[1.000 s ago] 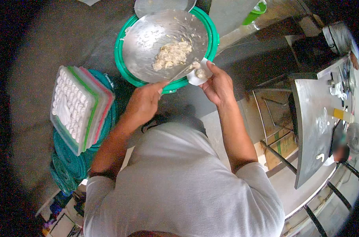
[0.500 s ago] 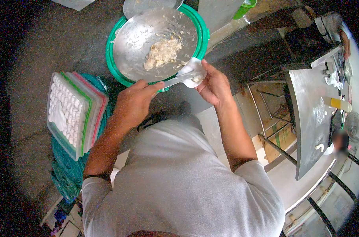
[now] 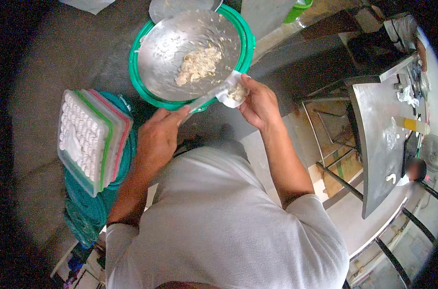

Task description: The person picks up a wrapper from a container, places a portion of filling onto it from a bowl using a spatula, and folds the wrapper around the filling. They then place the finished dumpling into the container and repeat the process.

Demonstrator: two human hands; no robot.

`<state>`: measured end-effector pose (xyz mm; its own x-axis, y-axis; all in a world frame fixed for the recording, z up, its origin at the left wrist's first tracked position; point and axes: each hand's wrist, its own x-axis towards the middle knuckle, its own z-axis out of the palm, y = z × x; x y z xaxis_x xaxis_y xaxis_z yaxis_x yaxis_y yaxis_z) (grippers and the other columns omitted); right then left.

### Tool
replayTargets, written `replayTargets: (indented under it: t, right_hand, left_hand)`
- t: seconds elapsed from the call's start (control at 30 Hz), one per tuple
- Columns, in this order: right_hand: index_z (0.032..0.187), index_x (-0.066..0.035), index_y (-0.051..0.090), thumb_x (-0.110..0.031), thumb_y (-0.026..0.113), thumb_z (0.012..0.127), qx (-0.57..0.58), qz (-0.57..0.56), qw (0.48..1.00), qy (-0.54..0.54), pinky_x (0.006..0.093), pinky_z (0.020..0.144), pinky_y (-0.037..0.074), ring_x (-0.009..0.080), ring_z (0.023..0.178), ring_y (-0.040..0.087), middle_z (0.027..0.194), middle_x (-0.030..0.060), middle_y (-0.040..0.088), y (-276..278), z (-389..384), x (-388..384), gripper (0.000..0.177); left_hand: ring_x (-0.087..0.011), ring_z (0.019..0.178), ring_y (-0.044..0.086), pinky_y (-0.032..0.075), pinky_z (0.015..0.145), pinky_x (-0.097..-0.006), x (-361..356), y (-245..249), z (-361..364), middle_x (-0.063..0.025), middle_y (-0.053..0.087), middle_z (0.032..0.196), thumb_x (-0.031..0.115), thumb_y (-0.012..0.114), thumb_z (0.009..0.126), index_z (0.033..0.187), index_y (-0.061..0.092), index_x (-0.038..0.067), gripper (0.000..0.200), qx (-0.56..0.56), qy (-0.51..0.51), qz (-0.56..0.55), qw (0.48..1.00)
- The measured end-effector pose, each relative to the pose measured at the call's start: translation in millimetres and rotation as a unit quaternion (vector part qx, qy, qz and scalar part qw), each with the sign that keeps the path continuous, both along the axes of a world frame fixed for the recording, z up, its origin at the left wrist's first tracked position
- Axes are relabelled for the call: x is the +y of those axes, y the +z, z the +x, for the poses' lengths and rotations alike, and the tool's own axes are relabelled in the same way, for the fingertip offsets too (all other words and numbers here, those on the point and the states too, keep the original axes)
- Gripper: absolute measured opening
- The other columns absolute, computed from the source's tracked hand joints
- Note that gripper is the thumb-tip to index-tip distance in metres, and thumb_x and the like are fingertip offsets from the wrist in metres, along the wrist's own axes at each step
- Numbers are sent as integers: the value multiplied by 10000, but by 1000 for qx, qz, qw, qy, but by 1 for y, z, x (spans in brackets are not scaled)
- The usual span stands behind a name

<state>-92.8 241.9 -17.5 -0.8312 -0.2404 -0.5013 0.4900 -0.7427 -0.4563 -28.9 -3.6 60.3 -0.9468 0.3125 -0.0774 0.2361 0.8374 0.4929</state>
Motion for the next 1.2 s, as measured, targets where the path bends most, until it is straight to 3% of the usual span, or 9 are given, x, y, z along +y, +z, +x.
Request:
replayTargets:
  t: [0.27, 0.5, 0.6, 0.63, 0.67, 0.87, 0.93, 1.13, 1.2]
  right_hand:
    - [1204, 89, 539, -190, 466, 1032, 4, 34, 999, 37, 407, 928, 544, 274, 981, 677, 1125, 192, 655, 18, 10, -1, 335]
    - [1189, 85, 551, -124, 540, 992, 74, 12, 995, 65, 378, 917, 542, 254, 972, 678, 1119, 169, 662, 39, 11, -14, 288]
    - [1187, 83, 554, -111, 551, 981, 40, -74, 994, 64, 368, 905, 542, 243, 967, 677, 1107, 158, 668, 50, 11, -40, 283]
    - [1218, 80, 546, -151, 551, 985, 81, -28, 992, 89, 394, 934, 526, 247, 1014, 663, 1149, 163, 655, 45, 10, -49, 329]
    - [1250, 78, 539, -191, 551, 988, 124, 17, 986, 113, 420, 963, 509, 252, 1061, 649, 1190, 169, 642, 43, 8, -58, 375]
    - [1330, 11, 514, 104, 621, 809, 360, 207, 872, 260, 320, 991, 423, 180, 1146, 545, 1188, 76, 581, 60, 18, -83, 540]
    - [1348, 22, 493, 97, 616, 824, 479, 384, 749, 248, 302, 979, 414, 195, 1143, 519, 1161, 87, 541, 67, 20, -90, 544]
    - [1351, 46, 467, 88, 636, 837, 564, 297, 729, 251, 293, 968, 409, 185, 1139, 515, 1135, 102, 545, 97, 36, -119, 543]
    - [1368, 49, 421, 63, 655, 850, 483, 127, 834, 234, 303, 990, 412, 187, 1154, 523, 1177, 110, 549, 113, 53, -140, 568]
  left_hand:
    - [-370, 839, 627, 503, 728, -454, -16, 13, -15, -189, 621, 890, 92, 521, 928, 1163, 687, 84, 288, 18, -66, 8, 998]
    - [-381, 907, 636, 508, 835, -445, -26, -17, -54, -198, 631, 1034, 136, 560, 926, 1196, 649, 52, 296, -10, -1, -189, 982]
    - [-307, 1017, 639, 505, 877, -412, -10, -26, -41, -153, 606, 1232, 237, 642, 928, 1203, 636, 32, 344, 83, 56, 83, 992]
    - [-263, 1030, 635, 496, 898, -403, 0, -31, -38, -119, 616, 1229, 268, 621, 955, 1219, 620, 42, 348, -135, 132, 374, 908]
    - [-219, 1043, 631, 487, 919, -394, 3, -37, -35, -85, 625, 1226, 299, 600, 982, 1236, 604, 53, 354, -326, 185, 616, 692]
    - [-223, 1096, 637, 522, 949, -407, -45, -26, -16, -114, 638, 1224, 146, 593, 954, 1301, 533, 6, 379, -325, 242, 690, 600]
    - [-222, 1095, 637, 538, 921, -402, -60, -17, -1, -120, 640, 1221, 100, 632, 902, 1301, 528, -9, 426, -319, 238, 706, 586]
    - [-181, 1061, 624, 523, 895, -312, -69, 5, 52, -84, 654, 1158, -55, 701, 795, 1275, 557, -1, 504, -146, 122, 751, 632]
    - [-151, 1016, 625, 519, 882, -291, -62, 20, 64, -47, 668, 1084, -30, 777, 750, 1205, 609, 6, 486, -111, 175, 737, 643]
